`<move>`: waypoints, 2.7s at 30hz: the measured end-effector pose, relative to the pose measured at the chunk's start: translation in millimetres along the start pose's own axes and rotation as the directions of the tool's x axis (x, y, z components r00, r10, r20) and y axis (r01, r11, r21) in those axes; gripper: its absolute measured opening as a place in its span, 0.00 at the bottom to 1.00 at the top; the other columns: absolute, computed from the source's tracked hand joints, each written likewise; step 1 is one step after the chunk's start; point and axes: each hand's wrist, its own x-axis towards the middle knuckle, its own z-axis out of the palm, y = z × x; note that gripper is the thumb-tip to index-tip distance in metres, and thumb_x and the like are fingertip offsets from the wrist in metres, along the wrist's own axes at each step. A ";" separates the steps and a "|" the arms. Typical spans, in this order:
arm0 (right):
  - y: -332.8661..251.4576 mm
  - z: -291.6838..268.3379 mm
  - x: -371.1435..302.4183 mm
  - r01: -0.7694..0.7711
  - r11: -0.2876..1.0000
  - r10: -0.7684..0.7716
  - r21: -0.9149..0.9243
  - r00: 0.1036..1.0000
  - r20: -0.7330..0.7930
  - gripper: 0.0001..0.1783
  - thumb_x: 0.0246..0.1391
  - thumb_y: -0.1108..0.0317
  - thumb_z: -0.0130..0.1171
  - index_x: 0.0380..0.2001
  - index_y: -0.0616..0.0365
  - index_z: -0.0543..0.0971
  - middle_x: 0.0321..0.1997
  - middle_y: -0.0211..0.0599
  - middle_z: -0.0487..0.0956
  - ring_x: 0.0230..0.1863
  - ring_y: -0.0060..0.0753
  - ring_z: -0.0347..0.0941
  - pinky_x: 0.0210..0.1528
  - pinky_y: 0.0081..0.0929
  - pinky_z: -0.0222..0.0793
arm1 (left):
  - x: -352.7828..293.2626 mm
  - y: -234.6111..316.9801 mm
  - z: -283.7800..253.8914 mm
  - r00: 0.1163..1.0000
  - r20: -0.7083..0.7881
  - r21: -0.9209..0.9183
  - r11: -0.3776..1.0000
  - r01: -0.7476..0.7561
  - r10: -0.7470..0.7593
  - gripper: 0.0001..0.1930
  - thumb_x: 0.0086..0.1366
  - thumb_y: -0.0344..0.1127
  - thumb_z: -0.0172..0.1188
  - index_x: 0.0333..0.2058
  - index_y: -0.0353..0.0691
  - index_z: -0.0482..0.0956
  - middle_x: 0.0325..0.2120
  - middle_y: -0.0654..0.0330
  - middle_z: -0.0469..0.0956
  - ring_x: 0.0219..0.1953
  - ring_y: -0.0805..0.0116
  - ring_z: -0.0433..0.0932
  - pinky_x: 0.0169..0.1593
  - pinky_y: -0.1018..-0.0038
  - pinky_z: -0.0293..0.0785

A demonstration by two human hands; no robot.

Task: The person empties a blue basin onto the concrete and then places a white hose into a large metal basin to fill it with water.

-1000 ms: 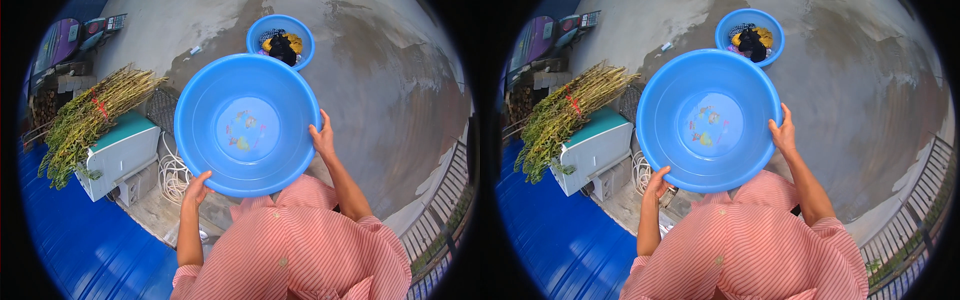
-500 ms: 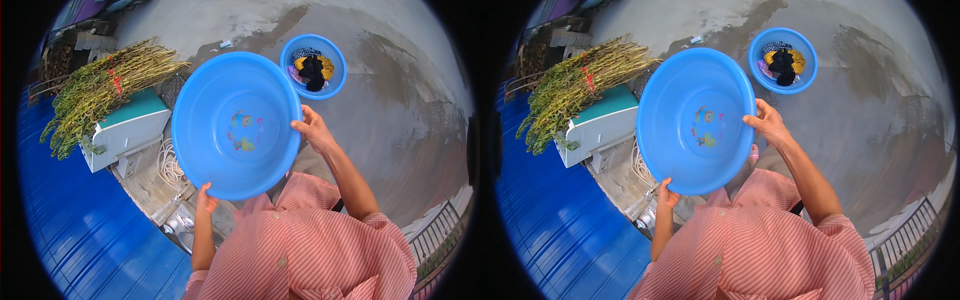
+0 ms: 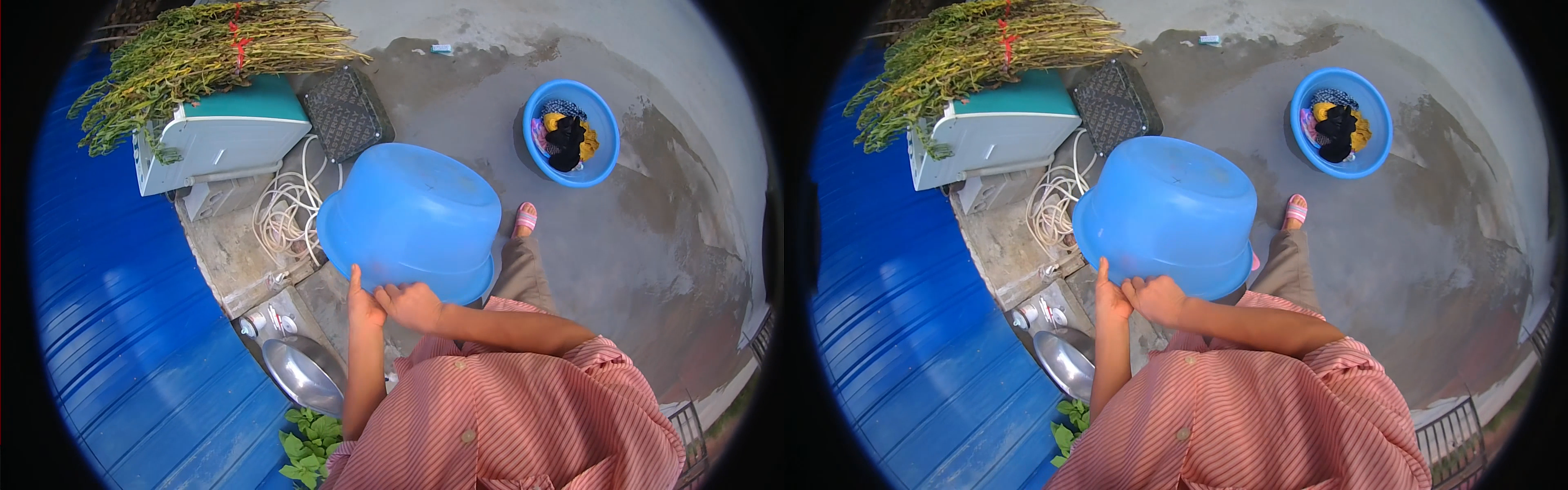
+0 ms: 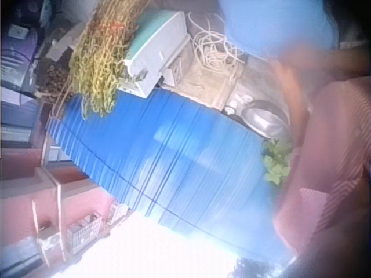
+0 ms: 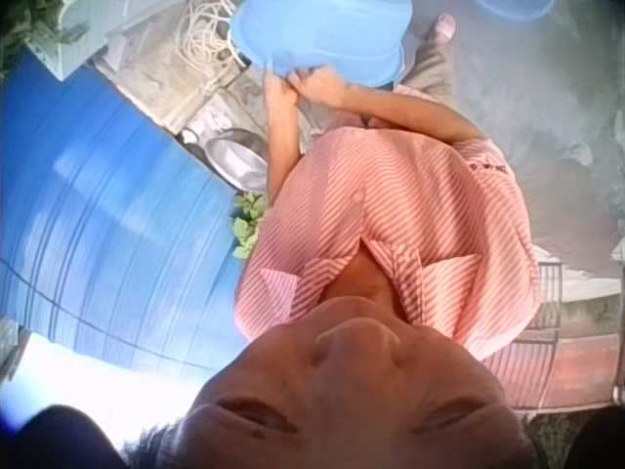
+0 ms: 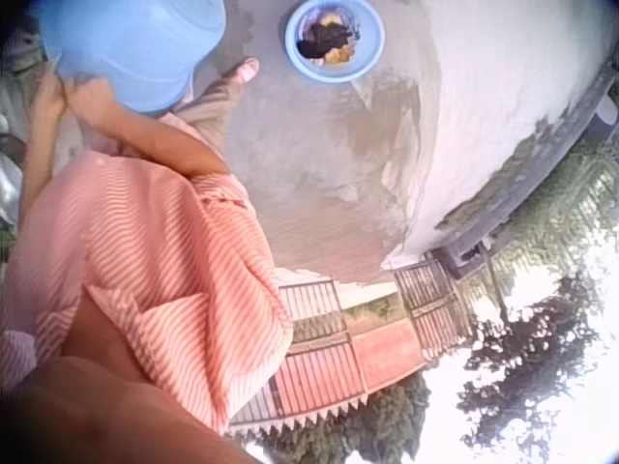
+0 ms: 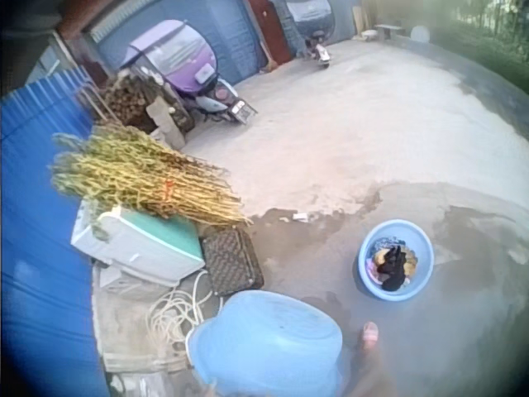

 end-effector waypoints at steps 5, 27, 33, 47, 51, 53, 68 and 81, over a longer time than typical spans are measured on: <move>-29.4 40.0 -11.8 0.148 0.988 -0.138 -0.047 0.974 0.182 0.19 0.33 0.69 0.48 0.35 0.63 0.67 0.22 0.34 0.69 0.20 0.32 0.69 0.17 0.25 0.65 | -0.1 -19.4 -75.8 0.938 -0.342 -0.094 0.995 0.024 -0.055 0.31 0.55 0.57 0.42 0.49 0.38 0.55 0.46 0.56 0.60 0.46 0.60 0.61 0.48 0.65 0.59; 29.3 -20.0 22.0 0.063 0.977 -0.200 0.204 0.604 0.771 0.16 0.40 0.66 0.52 0.36 0.57 0.68 0.30 0.40 0.72 0.29 0.40 0.70 0.31 0.31 0.66 | -124.7 -136.5 -167.0 0.719 -0.654 -0.702 0.544 -0.460 -0.236 0.30 0.58 0.56 0.30 0.53 0.42 0.48 0.53 0.55 0.51 0.54 0.56 0.51 0.55 0.58 0.48; 6.2 25.2 52.8 -0.032 0.990 -0.113 0.136 0.390 0.914 0.14 0.41 0.68 0.52 0.35 0.60 0.69 0.26 0.40 0.73 0.28 0.38 0.70 0.30 0.30 0.65 | -155.1 -171.8 -193.5 0.517 -0.705 -0.696 0.331 -0.637 -0.486 0.30 0.58 0.56 0.29 0.54 0.41 0.47 0.54 0.55 0.49 0.55 0.55 0.50 0.55 0.57 0.47; -43.6 207.2 206.9 0.359 0.928 -0.163 0.105 0.137 0.977 0.17 0.43 0.61 0.50 0.36 0.57 0.69 0.28 0.38 0.75 0.31 0.38 0.71 0.34 0.30 0.64 | -126.8 -184.1 -224.6 0.404 -0.603 -0.587 0.041 -0.808 -0.688 0.31 0.58 0.56 0.30 0.53 0.39 0.48 0.52 0.55 0.52 0.53 0.58 0.53 0.55 0.59 0.49; -38.9 284.5 273.5 0.445 0.893 -0.121 0.067 0.095 0.988 0.17 0.42 0.62 0.50 0.37 0.57 0.69 0.28 0.39 0.75 0.32 0.39 0.71 0.35 0.29 0.65 | -103.3 -187.5 -212.7 0.367 -0.576 -0.535 -0.003 -0.845 -0.731 0.31 0.58 0.56 0.30 0.53 0.39 0.47 0.52 0.54 0.52 0.53 0.57 0.53 0.55 0.59 0.48; -46.7 324.0 313.1 0.479 0.878 -0.053 0.016 0.064 0.997 0.18 0.41 0.62 0.49 0.38 0.58 0.69 0.29 0.41 0.74 0.32 0.41 0.70 0.35 0.30 0.65 | -81.1 -169.7 -203.2 0.362 -0.529 -0.510 -0.053 -0.858 -0.767 0.31 0.58 0.56 0.30 0.53 0.39 0.48 0.52 0.54 0.52 0.53 0.57 0.53 0.55 0.59 0.49; -57.2 588.3 418.5 0.951 0.282 -0.272 0.126 -0.047 0.961 0.20 0.38 0.57 0.54 0.29 0.62 0.65 0.26 0.47 0.72 0.29 0.48 0.70 0.30 0.38 0.65 | 65.8 -111.9 -163.5 0.377 -0.277 -0.386 -0.257 -0.886 -0.884 0.27 0.59 0.53 0.31 0.51 0.40 0.53 0.47 0.56 0.59 0.49 0.60 0.59 0.51 0.62 0.56; 70.5 627.4 489.5 0.935 0.341 -0.059 0.094 -0.079 0.995 0.30 0.38 0.55 0.53 0.43 0.63 0.62 0.41 0.54 0.67 0.41 0.51 0.64 0.42 0.39 0.60 | 117.0 -125.2 -156.7 0.449 -0.173 -0.337 -0.375 -0.863 -0.877 0.27 0.59 0.52 0.35 0.51 0.39 0.51 0.49 0.56 0.57 0.50 0.59 0.57 0.52 0.61 0.54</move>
